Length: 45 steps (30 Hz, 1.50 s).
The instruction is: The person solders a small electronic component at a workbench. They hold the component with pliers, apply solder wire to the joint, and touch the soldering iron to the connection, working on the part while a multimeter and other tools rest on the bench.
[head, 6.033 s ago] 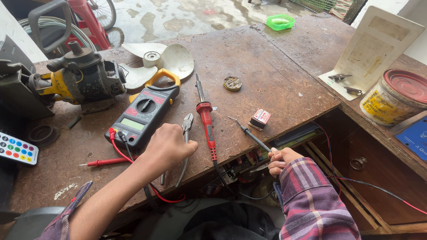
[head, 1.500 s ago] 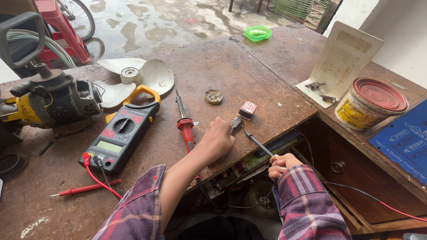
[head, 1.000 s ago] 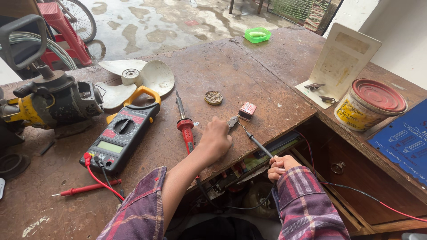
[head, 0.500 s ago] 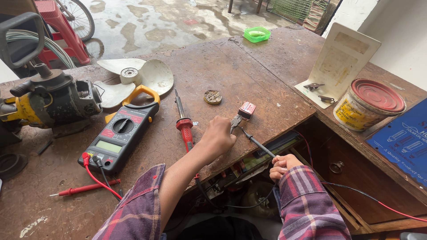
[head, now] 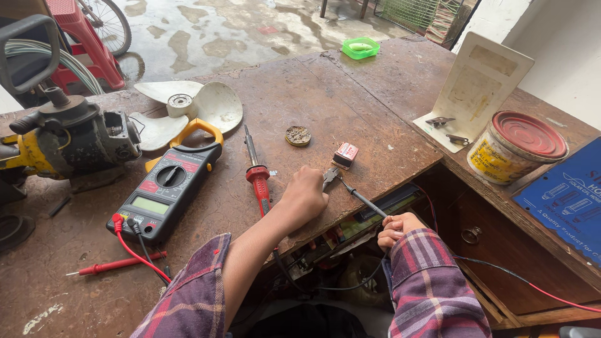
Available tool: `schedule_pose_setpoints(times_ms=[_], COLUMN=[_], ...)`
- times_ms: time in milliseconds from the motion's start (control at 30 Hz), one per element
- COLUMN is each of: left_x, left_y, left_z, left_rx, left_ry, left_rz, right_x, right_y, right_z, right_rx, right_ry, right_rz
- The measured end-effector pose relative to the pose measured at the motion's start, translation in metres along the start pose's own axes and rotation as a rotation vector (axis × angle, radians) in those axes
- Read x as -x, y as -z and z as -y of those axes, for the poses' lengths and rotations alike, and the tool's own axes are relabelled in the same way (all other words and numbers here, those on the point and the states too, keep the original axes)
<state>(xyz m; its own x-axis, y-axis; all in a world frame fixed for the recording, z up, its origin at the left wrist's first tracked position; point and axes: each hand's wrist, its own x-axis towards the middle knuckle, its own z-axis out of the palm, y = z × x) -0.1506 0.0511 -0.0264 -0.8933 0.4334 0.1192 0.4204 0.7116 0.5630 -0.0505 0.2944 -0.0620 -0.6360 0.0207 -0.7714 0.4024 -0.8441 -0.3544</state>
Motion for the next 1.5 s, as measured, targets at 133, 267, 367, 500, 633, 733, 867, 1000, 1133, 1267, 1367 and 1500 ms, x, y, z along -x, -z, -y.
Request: schedule_pose_setpoints(times_ms=[133,267,367,500,633,733,867,1000,1133,1267,1367,1500], left_x=[-0.002,-0.003,-0.002,-0.005,-0.007,-0.005,-0.001,0.002,0.000,-0.003,-0.003,-0.002], left_y=[0.001,-0.002,-0.006,-0.012,-0.017,-0.016,-0.014,-0.014,-0.016,-0.018,-0.018,-0.016], left_z=[0.001,0.002,0.004,0.000,-0.006,-0.006,-0.005,-0.002,0.000,0.006,0.009,0.009], left_rx=[-0.007,-0.009,-0.013,-0.065,-0.124,-0.144,-0.099,0.027,0.069,0.083,0.089,0.069], left_ry=[0.014,0.026,0.020,0.050,0.108,0.110,0.079,0.061,0.082,0.064,0.027,0.034], left_rz=[0.000,-0.013,-0.028,-0.041,-0.024,-0.033,-0.082,-0.144,-0.166,-0.188,-0.211,-0.180], right_x=[-0.007,-0.018,-0.034,-0.055,-0.055,-0.044,-0.042,-0.058,-0.066,-0.063,-0.056,-0.045], right_y=[0.004,0.019,0.030,0.037,0.030,0.025,0.024,0.029,0.034,0.031,0.027,0.023], right_z=[0.002,0.001,0.002,-0.004,-0.010,-0.015,-0.020,-0.024,-0.023,-0.022,-0.021,-0.021], right_rx=[0.047,0.119,0.178,0.306,0.458,0.533,0.633,0.603,0.535,0.562,0.581,0.593], right_ry=[-0.010,0.021,0.033,0.170,0.250,0.293,0.370,0.488,0.527,0.519,0.524,0.519], right_rz=[-0.016,0.027,0.040,-0.051,-0.192,-0.232,-0.207,-0.130,-0.067,-0.074,-0.092,-0.083])
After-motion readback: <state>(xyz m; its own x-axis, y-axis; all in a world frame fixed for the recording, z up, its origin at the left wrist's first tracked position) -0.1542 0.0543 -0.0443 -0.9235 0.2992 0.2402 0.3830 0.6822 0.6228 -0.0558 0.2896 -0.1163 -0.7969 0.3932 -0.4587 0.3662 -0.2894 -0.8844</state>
